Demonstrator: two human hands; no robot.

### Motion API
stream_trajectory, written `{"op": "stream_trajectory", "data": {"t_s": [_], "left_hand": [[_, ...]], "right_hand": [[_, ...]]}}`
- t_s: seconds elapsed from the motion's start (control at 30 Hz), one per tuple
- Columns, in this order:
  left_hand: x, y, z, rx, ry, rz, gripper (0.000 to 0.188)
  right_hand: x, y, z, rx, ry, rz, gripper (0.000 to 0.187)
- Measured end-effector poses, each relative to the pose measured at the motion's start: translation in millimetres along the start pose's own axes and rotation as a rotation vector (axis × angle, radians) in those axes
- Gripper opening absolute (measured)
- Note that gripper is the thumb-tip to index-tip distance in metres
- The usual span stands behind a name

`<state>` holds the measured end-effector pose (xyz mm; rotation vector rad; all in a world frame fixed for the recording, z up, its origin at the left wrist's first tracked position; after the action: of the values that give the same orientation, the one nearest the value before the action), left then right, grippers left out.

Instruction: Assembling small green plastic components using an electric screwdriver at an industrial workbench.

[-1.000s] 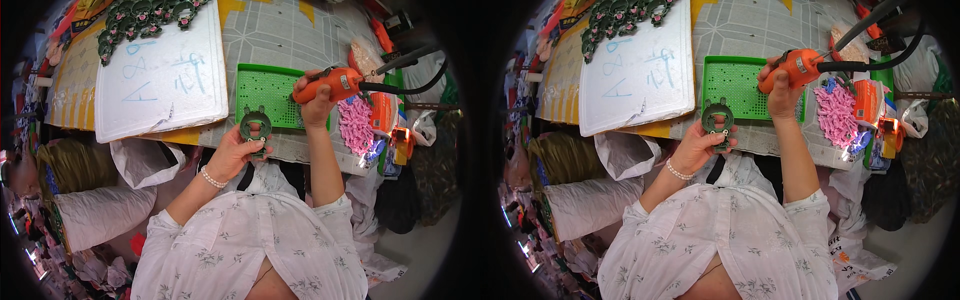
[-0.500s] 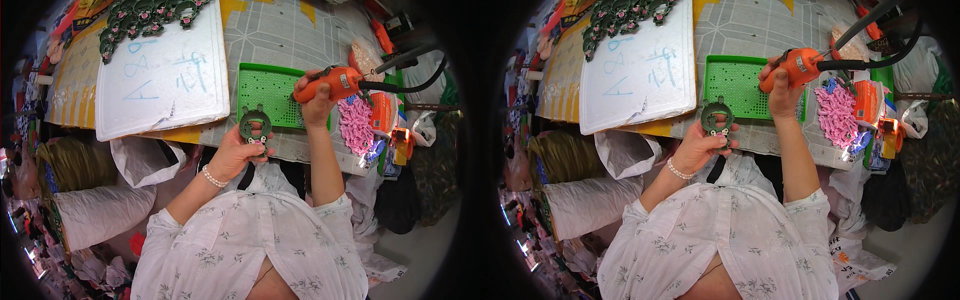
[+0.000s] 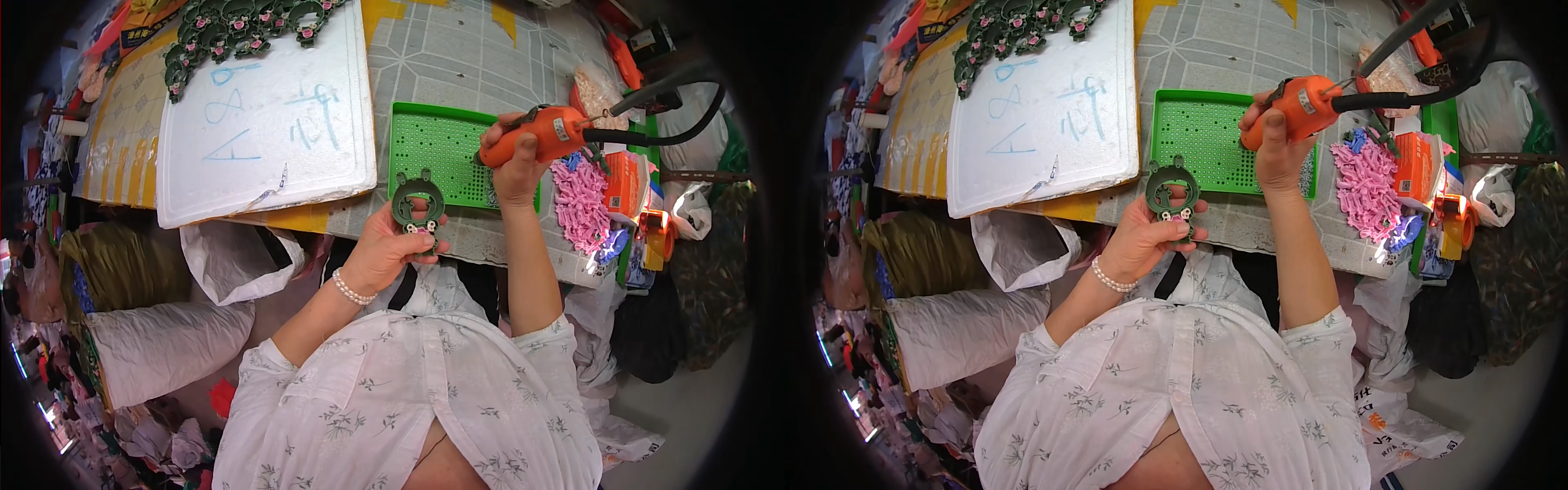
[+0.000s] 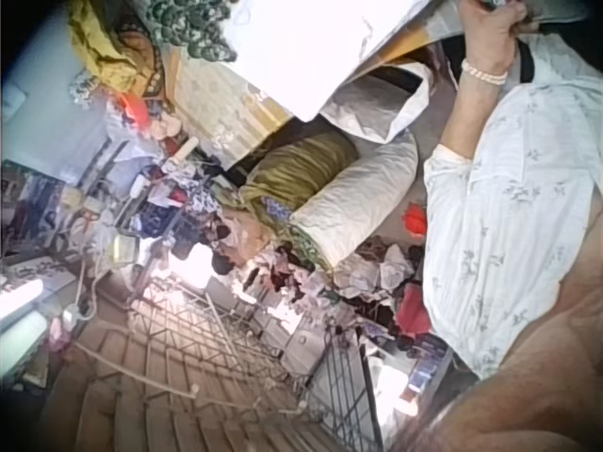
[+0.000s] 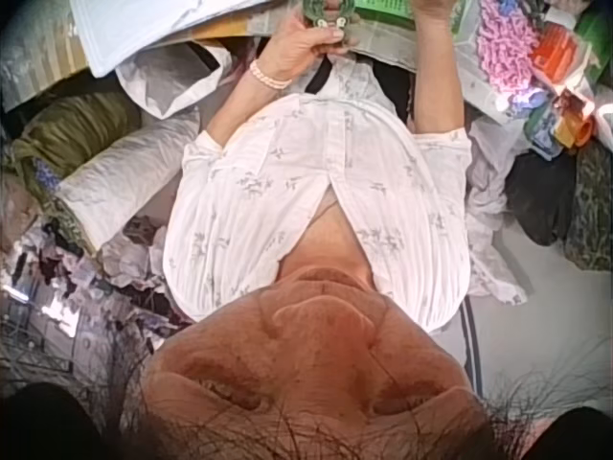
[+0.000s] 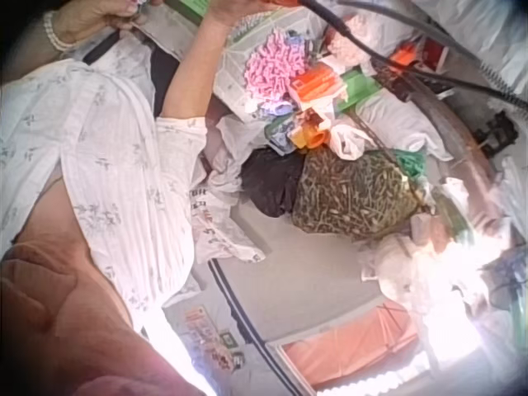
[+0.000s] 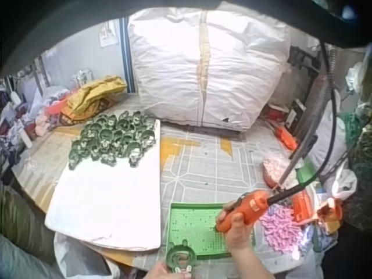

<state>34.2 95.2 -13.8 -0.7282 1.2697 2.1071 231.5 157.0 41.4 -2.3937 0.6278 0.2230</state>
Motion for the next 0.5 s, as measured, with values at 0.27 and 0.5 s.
{"op": "stream_trajectory", "data": {"t_s": [0.27,0.5], "left_hand": [[1.0,-0.6,1.0,-0.009,-0.003,0.014,0.042],[0.3,-1.2,3.1,-0.03,-0.016,0.036,0.043]], "right_hand": [[-1.6,-0.2,-0.9,-0.003,0.0,0.002,0.049],[-0.7,-1.3,-4.4,0.017,-0.003,-0.016,0.054]]}}
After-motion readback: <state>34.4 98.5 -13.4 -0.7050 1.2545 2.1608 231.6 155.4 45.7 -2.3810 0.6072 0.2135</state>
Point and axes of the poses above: each hand's wrist, its own y-axis away from the middle knuckle, its own x-axis out of the back of the hand, z = x × y, the point moved 8 cm from there along -y, towards the middle knuckle, and after that the axes turned 15 degrees about x, right-handed, at the moved point
